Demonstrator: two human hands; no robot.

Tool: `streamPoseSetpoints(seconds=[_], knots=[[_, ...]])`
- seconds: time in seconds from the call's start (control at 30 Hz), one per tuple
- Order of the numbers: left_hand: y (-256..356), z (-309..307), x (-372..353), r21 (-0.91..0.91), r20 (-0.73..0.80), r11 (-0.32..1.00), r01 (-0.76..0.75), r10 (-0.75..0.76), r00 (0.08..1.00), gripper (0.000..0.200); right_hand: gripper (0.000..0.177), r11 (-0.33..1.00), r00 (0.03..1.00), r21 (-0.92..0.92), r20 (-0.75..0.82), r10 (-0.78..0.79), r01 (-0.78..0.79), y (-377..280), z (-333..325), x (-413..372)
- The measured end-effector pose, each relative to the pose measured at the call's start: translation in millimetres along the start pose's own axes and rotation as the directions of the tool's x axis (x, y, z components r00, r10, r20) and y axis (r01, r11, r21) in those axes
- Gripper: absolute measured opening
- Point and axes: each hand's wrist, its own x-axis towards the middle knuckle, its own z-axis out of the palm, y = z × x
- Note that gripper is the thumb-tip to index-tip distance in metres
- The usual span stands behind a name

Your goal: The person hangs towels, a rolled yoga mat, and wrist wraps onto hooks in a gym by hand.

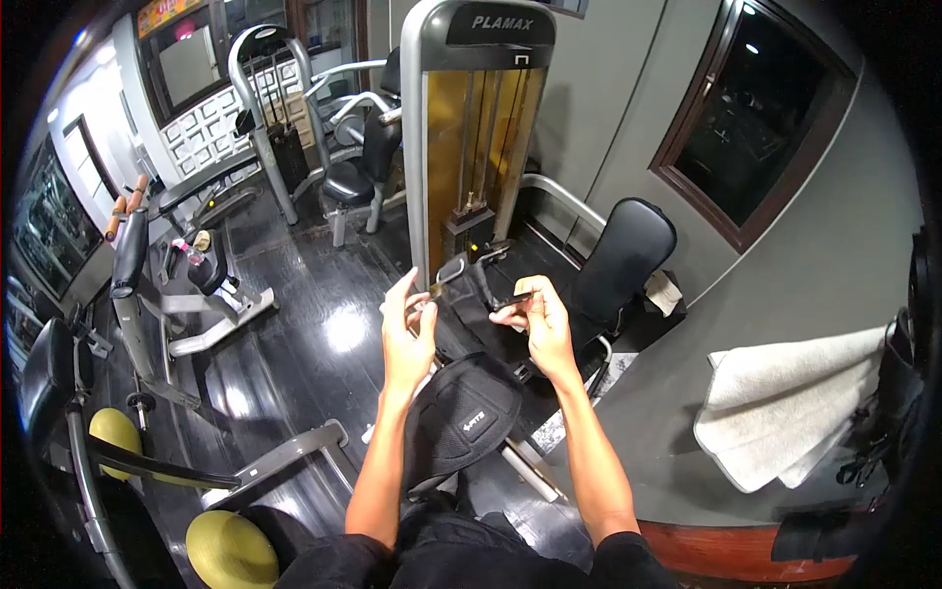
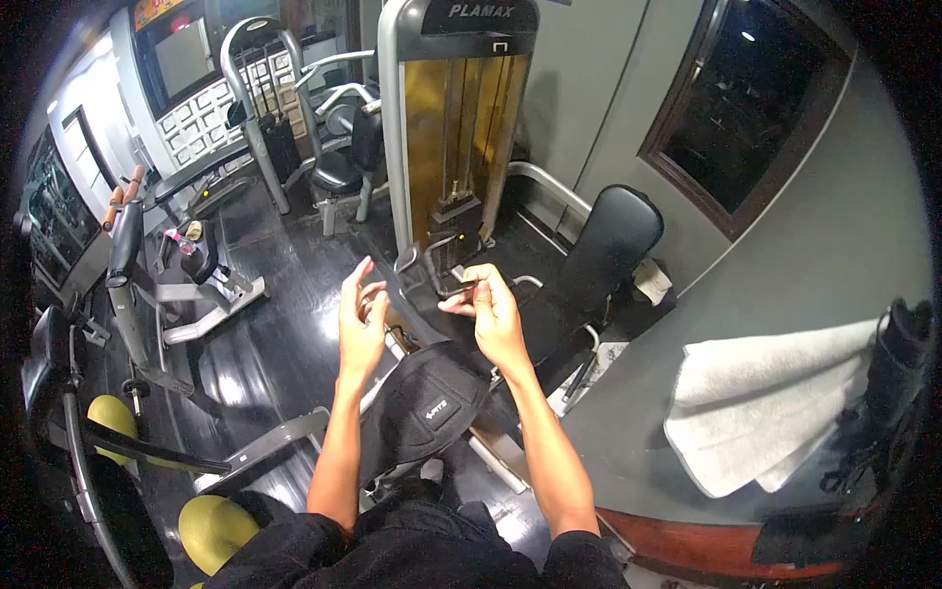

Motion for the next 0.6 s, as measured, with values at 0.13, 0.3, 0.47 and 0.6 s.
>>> streamPoseSetpoints(seconds=[0.13,0.3,0.47,0.6], knots=[[21.1,10.5,-0.5,-0.005,0.391,1.000,0.011,-0.009,0.920,0.050,0.038,0.990,0.999,0.140,0.028,0.023,-0.026,-33.7,-6.7,-26.6],[36.0,31.5,-24.7,0.143,0.459,0.935,-0.325,0.228,0.859,0.049,0.039,0.978,1.000,0.208,-0.006,0.012,-0.010,-65.0,-26.6,-66.0],[54.3,54.8,-57.7,-0.122,0.641,0.993,-0.008,0.085,0.763,0.045,0.029,0.972,0.998,0.231,-0.061,-0.031,0.044,-87.8,-55.2,-109.5],[75.5,76.1,-89.6,-0.100,0.671,0.989,-0.104,0.145,0.727,0.028,0.028,0.972,0.980,0.223,-0.195,-0.026,0.070,-115.6,-77.9,-149.0]])
